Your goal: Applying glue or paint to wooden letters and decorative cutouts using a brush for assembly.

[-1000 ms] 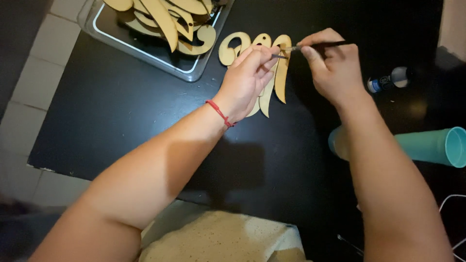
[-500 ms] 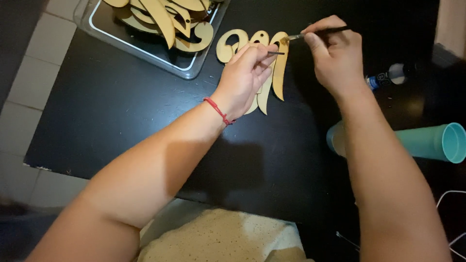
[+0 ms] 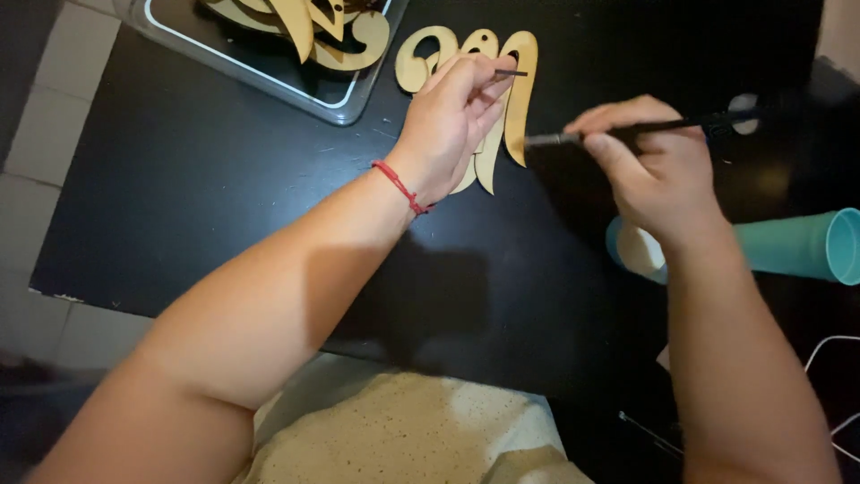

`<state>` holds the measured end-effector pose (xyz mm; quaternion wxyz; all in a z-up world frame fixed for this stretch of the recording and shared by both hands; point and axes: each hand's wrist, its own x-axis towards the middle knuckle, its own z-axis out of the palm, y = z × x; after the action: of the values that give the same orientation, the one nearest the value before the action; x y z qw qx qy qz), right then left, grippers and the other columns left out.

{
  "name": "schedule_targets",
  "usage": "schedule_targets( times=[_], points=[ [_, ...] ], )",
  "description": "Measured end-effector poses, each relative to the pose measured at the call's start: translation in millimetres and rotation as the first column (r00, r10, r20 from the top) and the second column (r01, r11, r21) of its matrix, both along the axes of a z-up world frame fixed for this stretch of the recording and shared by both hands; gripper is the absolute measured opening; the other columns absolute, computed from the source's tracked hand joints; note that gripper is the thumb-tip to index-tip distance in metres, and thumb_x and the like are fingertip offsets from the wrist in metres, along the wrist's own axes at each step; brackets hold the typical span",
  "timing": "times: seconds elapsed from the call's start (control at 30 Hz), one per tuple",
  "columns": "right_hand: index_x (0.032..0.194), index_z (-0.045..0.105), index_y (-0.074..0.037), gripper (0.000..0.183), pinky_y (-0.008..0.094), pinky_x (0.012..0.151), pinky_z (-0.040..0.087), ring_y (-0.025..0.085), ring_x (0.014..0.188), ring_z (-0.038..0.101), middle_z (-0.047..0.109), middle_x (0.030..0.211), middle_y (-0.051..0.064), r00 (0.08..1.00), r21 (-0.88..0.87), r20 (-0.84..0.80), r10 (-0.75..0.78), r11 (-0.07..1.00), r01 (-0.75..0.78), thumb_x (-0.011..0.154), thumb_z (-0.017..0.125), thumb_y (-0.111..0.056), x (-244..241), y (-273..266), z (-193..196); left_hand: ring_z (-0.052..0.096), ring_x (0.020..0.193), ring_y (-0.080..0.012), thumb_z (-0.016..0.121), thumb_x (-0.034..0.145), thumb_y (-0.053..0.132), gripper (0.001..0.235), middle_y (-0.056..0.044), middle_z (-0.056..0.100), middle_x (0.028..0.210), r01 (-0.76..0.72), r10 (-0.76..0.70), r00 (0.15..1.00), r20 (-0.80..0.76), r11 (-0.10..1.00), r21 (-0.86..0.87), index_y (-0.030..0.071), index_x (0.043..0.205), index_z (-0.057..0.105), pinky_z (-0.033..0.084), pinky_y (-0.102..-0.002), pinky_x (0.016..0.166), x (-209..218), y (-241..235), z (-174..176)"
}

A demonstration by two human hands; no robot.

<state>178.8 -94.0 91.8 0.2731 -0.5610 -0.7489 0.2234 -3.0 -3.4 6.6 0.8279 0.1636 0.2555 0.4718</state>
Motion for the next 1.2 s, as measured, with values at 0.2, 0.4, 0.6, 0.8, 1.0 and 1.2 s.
schedule_targets(
  times=[0.2, 0.4, 0.6, 0.8, 1.0, 1.2],
  points=[
    [0.106, 0.062, 0.004, 0.004, 0.037, 0.091, 0.052, 0.029, 0.1, 0.067, 0.068, 0.109, 0.02, 0.996, 0.11, 0.025, 0.081, 0.99, -0.083, 0.103, 0.061, 0.005, 4, 7, -7, 0.066, 0.099, -0.015, 0.057, 0.086, 0.015, 0.024, -0.008, 0.071, 0.096, -0.039, 0.039, 0.999, 0.024, 0.999, 0.0, 0.001, 0.101, 0.07, 0.049, -0.031, 0.096, 5, 3, -11],
    [0.1, 0.068, -0.009, 0.005, 0.029, 0.084, 0.049, 0.016, 0.095, 0.067, 0.071, 0.103, 0.004, 0.981, -0.126, 0.126, -0.15, 0.978, 0.166, 0.1, 0.063, -0.01, 7, 3, 0, 0.065, 0.107, -0.0164, 0.058, 0.085, 0.016, 0.024, -0.007, 0.066, 0.09, 0.014, -0.014, 0.999, -0.033, 1.0, -0.017, 0.003, 0.102, 0.07, 0.045, -0.032, 0.102, 2, 2, -5],
    [0.105, 0.059, 0.0, 0.002, 0.027, 0.085, 0.06, 0.018, 0.089, 0.07, 0.069, 0.098, 0.014, 0.97, -0.067, -0.194, -0.145, 0.989, 0.134, 0.106, 0.059, 0.001, 21, 49, -34, 0.064, 0.1, -0.0151, 0.056, 0.086, 0.016, 0.027, -0.007, 0.065, 0.088, -0.02, 0.02, 1.0, -0.019, 1.0, 0.002, 0.0, 0.105, 0.068, 0.046, -0.028, 0.094, 4, 3, -10],
    [0.107, 0.056, 0.002, 0.004, 0.031, 0.078, 0.058, 0.023, 0.084, 0.068, 0.068, 0.096, 0.018, 0.977, 0.147, -0.187, -0.097, 0.981, 0.126, 0.109, 0.056, 0.006, 37, 83, -46, 0.063, 0.109, -0.0168, 0.058, 0.085, 0.016, 0.028, -0.003, 0.06, 0.085, 0.02, -0.02, 0.999, -0.032, 1.0, -0.019, 0.001, 0.107, 0.068, 0.044, -0.033, 0.106, 3, 3, -8],
    [0.105, 0.068, 0.002, 0.005, 0.035, 0.084, 0.05, 0.026, 0.095, 0.066, 0.067, 0.103, 0.014, 0.994, 0.398, 0.056, -0.098, 0.915, 0.068, 0.108, 0.068, 0.007, 29, 74, -35, 0.065, 0.109, -0.0155, 0.058, 0.085, 0.016, 0.024, -0.008, 0.071, 0.104, 0.005, -0.005, 1.0, -0.025, 0.999, -0.033, 0.005, 0.103, 0.068, 0.045, -0.032, 0.101, 6, 5, -14],
    [0.103, 0.071, -0.001, 0.013, 0.034, 0.089, 0.049, 0.024, 0.099, 0.067, 0.069, 0.105, 0.011, 0.981, 0.161, 0.134, -0.138, 0.98, 0.116, 0.108, 0.06, -0.005, 28, 1, 2, 0.057, 0.101, -0.0132, 0.057, 0.078, 0.014, 0.027, -0.01, 0.065, 0.123, 0.073, -0.049, 0.97, -0.239, 0.993, 0.093, 0.007, 0.103, 0.062, 0.048, -0.03, 0.1, 9, -1, -11]
  ],
)
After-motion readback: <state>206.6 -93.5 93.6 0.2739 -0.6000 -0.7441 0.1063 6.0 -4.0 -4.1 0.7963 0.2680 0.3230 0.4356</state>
